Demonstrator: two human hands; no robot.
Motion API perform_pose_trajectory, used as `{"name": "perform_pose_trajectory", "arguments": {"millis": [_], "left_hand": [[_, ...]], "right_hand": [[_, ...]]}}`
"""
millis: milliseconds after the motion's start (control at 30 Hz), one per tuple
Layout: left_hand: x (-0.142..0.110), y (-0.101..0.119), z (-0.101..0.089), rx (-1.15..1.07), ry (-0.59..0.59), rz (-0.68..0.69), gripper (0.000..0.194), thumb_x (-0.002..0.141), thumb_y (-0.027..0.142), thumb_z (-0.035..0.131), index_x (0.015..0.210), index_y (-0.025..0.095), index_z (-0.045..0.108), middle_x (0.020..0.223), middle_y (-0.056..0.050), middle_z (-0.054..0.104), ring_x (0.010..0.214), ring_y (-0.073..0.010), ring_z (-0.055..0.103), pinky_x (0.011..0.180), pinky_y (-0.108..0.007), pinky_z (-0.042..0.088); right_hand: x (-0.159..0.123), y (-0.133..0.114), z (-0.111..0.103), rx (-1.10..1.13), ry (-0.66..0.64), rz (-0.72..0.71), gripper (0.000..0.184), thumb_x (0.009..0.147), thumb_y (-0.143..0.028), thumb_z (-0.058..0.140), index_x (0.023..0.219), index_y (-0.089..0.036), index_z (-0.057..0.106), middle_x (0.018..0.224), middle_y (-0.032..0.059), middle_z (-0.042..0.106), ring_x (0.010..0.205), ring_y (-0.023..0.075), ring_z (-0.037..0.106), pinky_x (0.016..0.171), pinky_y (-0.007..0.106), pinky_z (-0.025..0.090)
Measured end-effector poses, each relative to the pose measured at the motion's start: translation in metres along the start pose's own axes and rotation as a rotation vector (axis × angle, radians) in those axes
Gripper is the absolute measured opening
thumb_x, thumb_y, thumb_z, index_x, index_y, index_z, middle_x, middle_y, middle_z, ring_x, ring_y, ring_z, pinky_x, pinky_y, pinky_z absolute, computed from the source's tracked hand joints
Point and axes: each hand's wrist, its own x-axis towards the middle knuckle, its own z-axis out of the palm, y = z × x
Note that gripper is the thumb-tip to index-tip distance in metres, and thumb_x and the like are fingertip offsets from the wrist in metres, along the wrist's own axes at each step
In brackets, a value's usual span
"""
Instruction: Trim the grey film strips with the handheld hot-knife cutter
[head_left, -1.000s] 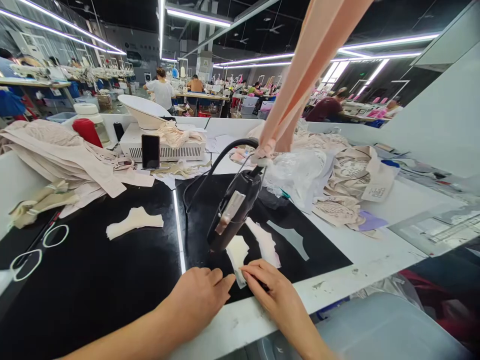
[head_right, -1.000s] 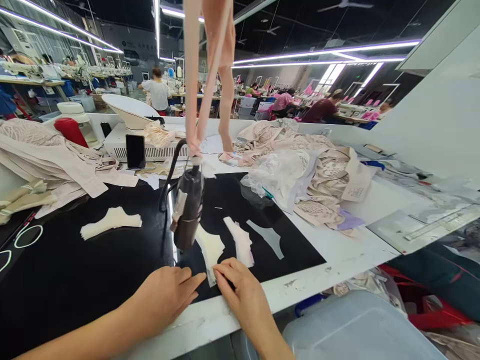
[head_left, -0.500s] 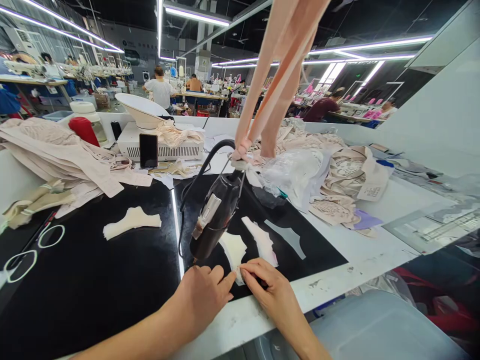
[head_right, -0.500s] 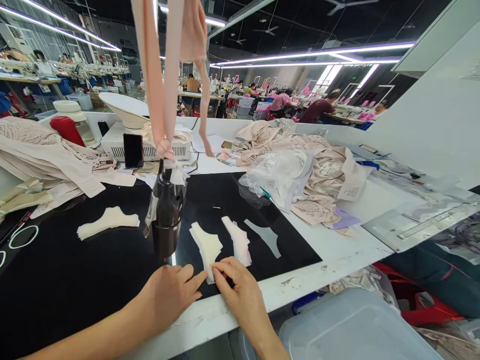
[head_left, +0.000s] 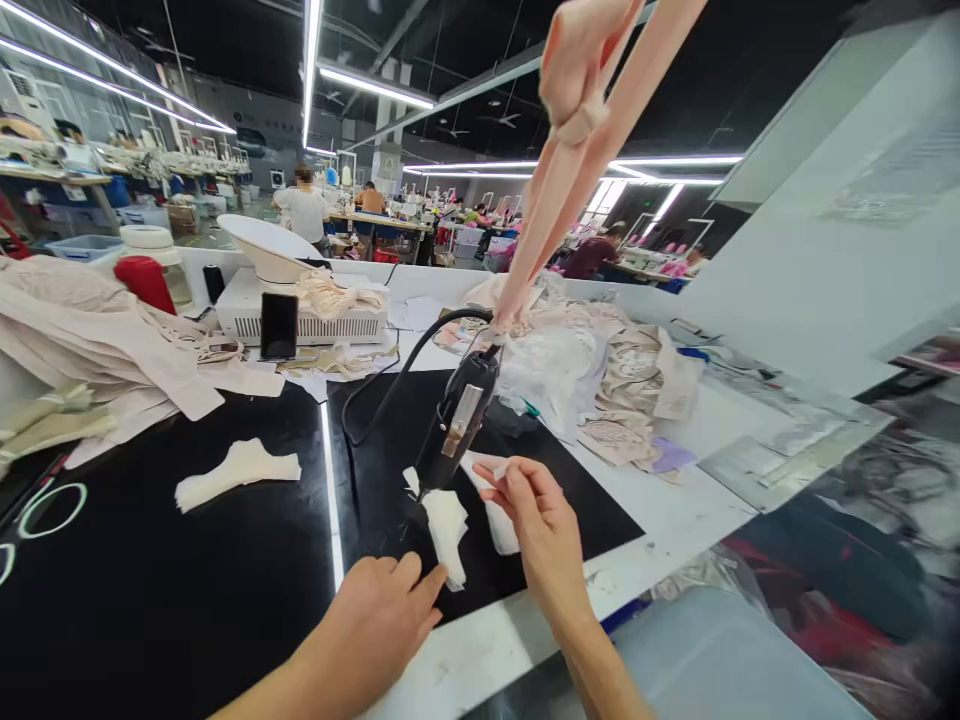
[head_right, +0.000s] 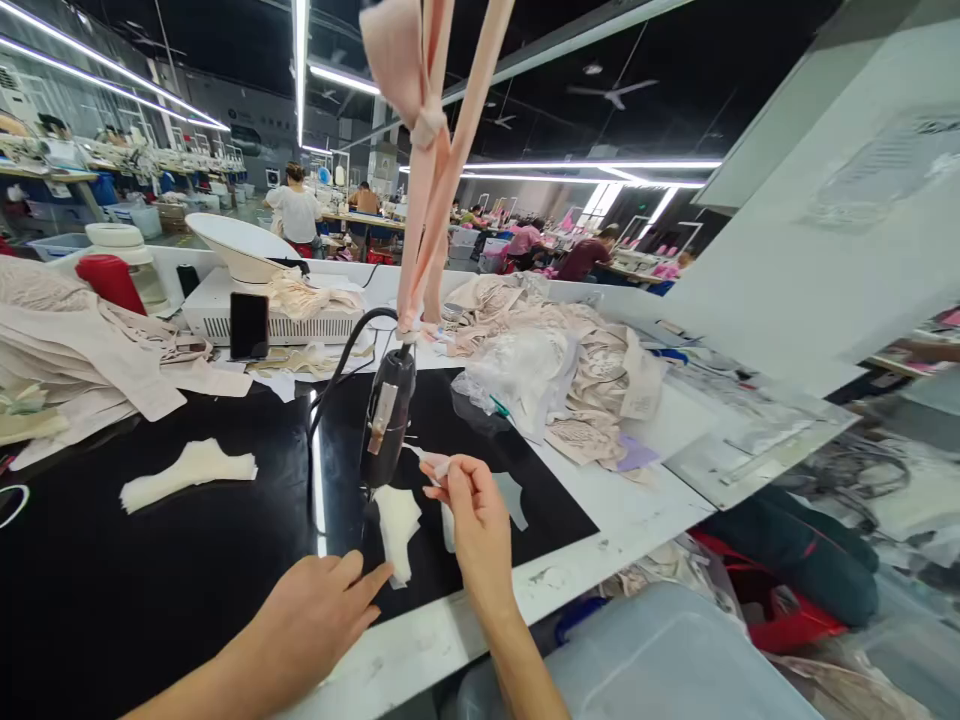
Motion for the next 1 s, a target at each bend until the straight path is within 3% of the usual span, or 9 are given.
{"name": "perform_pose_trajectory", "arguments": {"millis": [233, 467, 567, 700, 767, 833, 900, 1000], "left_hand": [[-0.002, -0.003, 0.017, 0.034, 0.114, 0.003, 0.04, 0.097, 0.027, 0.061, 0.137, 0.021, 0.059, 0.1, -0.008, 0.07, 0.074, -0.0201, 0.07, 0.059, -0.029, 0.049], [-0.001, -0.008, 0.007, -0.091, 0.069, 0.007, 0.042, 0.096, 0.018, 0.059, 0.138, 0.02, 0.059, 0.099, -0.008, 0.071, 0.076, -0.0214, 0.071, 0.063, -0.029, 0.052], [-0.008, -0.018, -0.004, -0.394, 0.06, -0.008, 0.043, 0.097, 0.017, 0.055, 0.14, 0.023, 0.057, 0.1, -0.005, 0.071, 0.085, -0.0205, 0.07, 0.075, -0.029, 0.053], [-0.022, -0.036, -0.022, -1.029, 0.042, -0.201, 0.034, 0.104, 0.032, 0.04, 0.121, 0.022, 0.068, 0.095, -0.003, 0.072, 0.086, -0.017, 0.066, 0.081, -0.029, 0.051], [-0.029, -0.044, -0.032, -1.291, 0.088, -0.266, 0.048, 0.104, 0.047, 0.034, 0.103, 0.017, 0.072, 0.089, -0.005, 0.071, 0.082, -0.017, 0.063, 0.079, -0.029, 0.05], [-0.036, -0.049, -0.043, -1.476, 0.114, -0.328, 0.059, 0.101, 0.061, 0.034, 0.097, 0.016, 0.072, 0.088, -0.006, 0.07, 0.082, -0.0178, 0.061, 0.078, -0.031, 0.048], [-0.042, -0.053, -0.053, -1.611, 0.108, -0.407, 0.059, 0.096, 0.067, 0.041, 0.097, 0.016, 0.071, 0.09, -0.006, 0.069, 0.083, -0.0174, 0.06, 0.079, -0.031, 0.047], [-0.051, -0.058, -0.061, -1.725, 0.104, -0.507, 0.046, 0.082, 0.061, 0.071, 0.09, 0.015, 0.069, 0.081, -0.002, 0.066, 0.075, -0.0144, 0.056, 0.074, -0.028, 0.044]], "right_hand": [[0.002, -0.024, -0.004, 0.105, 0.131, -0.196, 0.029, 0.096, -0.051, 0.055, 0.105, -0.024, 0.06, 0.118, 0.0096, 0.071, 0.113, 0.0243, 0.068, 0.097, 0.043, 0.055], [-0.022, -0.045, -0.002, 0.155, 0.109, -0.229, 0.034, 0.096, -0.056, 0.05, 0.096, -0.024, 0.062, 0.084, 0.0047, 0.069, 0.083, 0.0191, 0.068, 0.079, 0.034, 0.057], [-0.04, -0.049, 0.004, 0.159, 0.034, -0.184, 0.034, 0.097, -0.054, 0.051, 0.09, -0.025, 0.065, 0.074, 0.0026, 0.065, 0.071, 0.0169, 0.064, 0.068, 0.028, 0.054], [-0.063, -0.043, 0.02, 0.165, -0.112, -0.097, 0.036, 0.097, -0.055, 0.051, 0.085, -0.024, 0.067, 0.07, 0.0028, 0.064, 0.066, 0.0174, 0.061, 0.063, 0.028, 0.052], [-0.073, -0.039, 0.03, 0.151, -0.197, -0.051, 0.039, 0.098, -0.056, 0.05, 0.084, -0.024, 0.067, 0.071, 0.0031, 0.065, 0.067, 0.0182, 0.061, 0.065, 0.029, 0.052], [-0.08, -0.036, 0.04, 0.115, -0.274, -0.023, 0.041, 0.098, -0.057, 0.047, 0.084, -0.024, 0.067, 0.072, 0.0035, 0.066, 0.068, 0.019, 0.062, 0.067, 0.03, 0.051], [-0.086, -0.033, 0.049, 0.062, -0.327, -0.015, 0.042, 0.099, -0.057, 0.046, 0.083, -0.024, 0.067, 0.073, 0.0038, 0.067, 0.068, 0.0192, 0.062, 0.068, 0.031, 0.051], [-0.091, -0.031, 0.06, -0.025, -0.391, -0.002, 0.042, 0.098, -0.056, 0.046, 0.081, -0.024, 0.067, 0.073, 0.0029, 0.067, 0.067, 0.0183, 0.062, 0.067, 0.029, 0.051]]}}
